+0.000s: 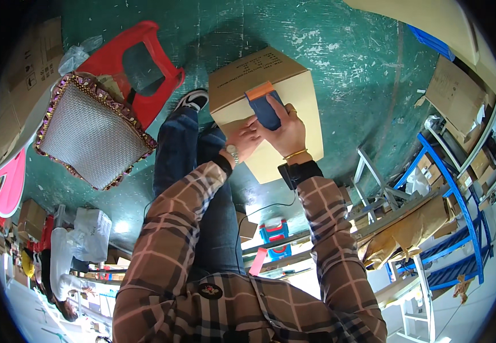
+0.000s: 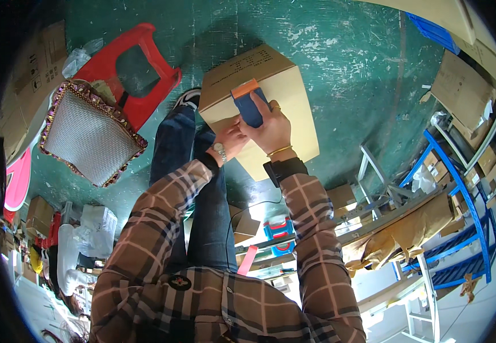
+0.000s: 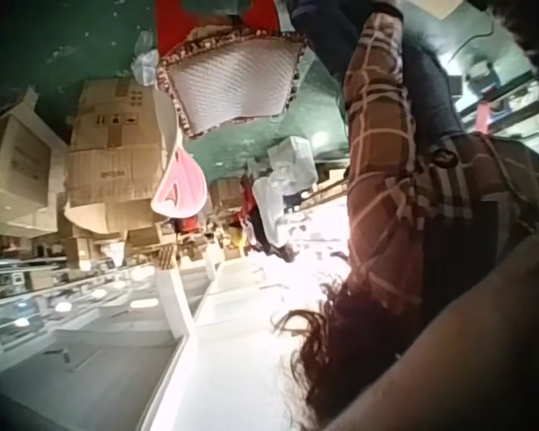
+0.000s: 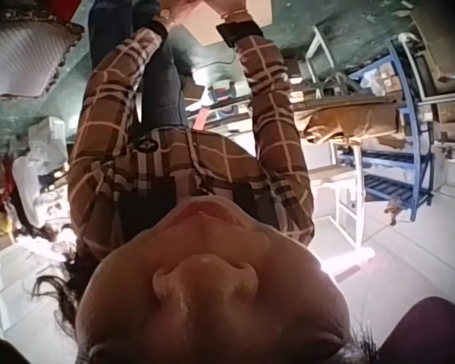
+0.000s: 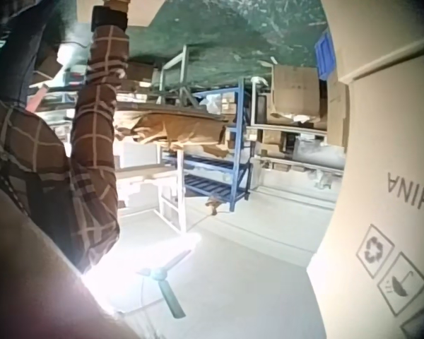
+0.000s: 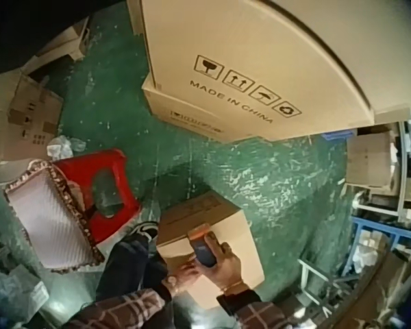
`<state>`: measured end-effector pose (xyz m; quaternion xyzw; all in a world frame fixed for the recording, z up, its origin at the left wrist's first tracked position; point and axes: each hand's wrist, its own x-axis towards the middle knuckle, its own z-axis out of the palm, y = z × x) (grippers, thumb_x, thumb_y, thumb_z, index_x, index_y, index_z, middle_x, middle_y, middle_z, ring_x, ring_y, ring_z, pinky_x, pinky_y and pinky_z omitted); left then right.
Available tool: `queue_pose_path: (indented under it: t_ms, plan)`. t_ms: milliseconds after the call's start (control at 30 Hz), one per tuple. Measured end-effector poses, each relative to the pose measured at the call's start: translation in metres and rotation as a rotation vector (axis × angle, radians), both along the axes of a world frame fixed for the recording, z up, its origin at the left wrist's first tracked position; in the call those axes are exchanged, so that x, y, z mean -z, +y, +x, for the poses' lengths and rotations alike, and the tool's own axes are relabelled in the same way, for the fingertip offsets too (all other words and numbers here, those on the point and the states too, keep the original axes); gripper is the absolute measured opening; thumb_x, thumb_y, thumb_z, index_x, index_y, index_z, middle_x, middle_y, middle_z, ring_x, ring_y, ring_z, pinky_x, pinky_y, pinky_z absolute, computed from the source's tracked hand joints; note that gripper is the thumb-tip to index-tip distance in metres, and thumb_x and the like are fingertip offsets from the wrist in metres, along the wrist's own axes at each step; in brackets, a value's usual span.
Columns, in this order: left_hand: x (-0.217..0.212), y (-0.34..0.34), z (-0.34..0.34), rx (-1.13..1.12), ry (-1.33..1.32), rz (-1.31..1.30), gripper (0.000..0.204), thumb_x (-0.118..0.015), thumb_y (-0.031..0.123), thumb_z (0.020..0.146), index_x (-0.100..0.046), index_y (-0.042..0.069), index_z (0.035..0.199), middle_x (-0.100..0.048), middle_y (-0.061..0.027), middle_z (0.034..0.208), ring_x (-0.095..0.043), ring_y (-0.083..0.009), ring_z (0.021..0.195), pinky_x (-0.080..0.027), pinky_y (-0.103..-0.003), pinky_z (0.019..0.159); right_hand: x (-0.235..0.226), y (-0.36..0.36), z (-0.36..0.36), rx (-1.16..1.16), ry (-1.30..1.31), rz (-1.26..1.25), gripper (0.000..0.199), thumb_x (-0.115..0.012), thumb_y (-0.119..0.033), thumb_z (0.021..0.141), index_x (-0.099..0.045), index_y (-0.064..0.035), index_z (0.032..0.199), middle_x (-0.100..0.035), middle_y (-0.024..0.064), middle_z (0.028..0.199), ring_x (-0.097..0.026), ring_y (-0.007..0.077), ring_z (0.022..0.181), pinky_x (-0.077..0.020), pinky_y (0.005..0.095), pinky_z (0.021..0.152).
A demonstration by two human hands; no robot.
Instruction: Packing bottles into boxes, sealing them with tape, and scanning barcodes in a factory.
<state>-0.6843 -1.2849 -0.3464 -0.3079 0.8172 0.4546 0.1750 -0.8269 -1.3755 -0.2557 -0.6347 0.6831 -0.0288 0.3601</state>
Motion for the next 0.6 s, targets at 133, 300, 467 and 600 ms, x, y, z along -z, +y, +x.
queue_pose_path:
  t_ms: [133,300,467,600]
  plan:
    - [-0.015,0.004,0.055,-0.433,0.278,-0.098,0.036,-0.059,0.015,0.088,-0.062,0.010,0.123,-0.059,-0.0073,0.133,-0.055,-0.0272,0.126,-0.042,-0.042,0.110,0.002,0.000,0.004,0.010,-0.036,-0.026,0.069,-0.083,-0.032,0.069,-0.063,-0.0192,0.134,-0.063,0.0159,0.087,-0.069,0.0359,0.070,-0.0579,0.0440,0.063]
    - [-0.030,-0.097,0.037,-0.848,0.436,-0.131,0.076,-0.082,0.016,0.072,-0.051,0.007,0.141,-0.056,-0.0136,0.141,-0.052,-0.0337,0.130,-0.046,-0.043,0.103,-0.001,0.007,-0.010,0.022,0.030,-0.039,0.068,-0.083,-0.034,0.068,-0.065,-0.0202,0.132,-0.064,0.0158,0.087,-0.069,0.0357,0.070,-0.0584,0.0433,0.063]
    - [0.032,-0.135,0.066,-0.561,0.432,0.393,0.095,-0.073,-0.001,0.076,-0.030,0.017,0.159,-0.049,-0.0147,0.153,-0.048,-0.0320,0.140,-0.045,-0.037,0.110,0.003,0.004,0.002,0.016,-0.009,-0.053,0.067,-0.082,-0.035,0.067,-0.066,-0.0222,0.130,-0.064,0.0157,0.088,-0.070,0.0354,0.070,-0.0586,0.0430,0.063]
    - [0.029,-0.131,0.057,-0.483,0.434,0.344,0.094,-0.071,-0.001,0.079,-0.031,0.025,0.159,-0.047,-0.0107,0.155,-0.051,-0.0304,0.137,-0.045,-0.037,0.110,-0.003,0.034,-0.025,0.007,0.020,-0.029,0.066,-0.082,-0.036,0.067,-0.066,-0.0229,0.130,-0.064,0.0151,0.090,-0.070,0.0353,0.070,-0.0587,0.0439,0.064]
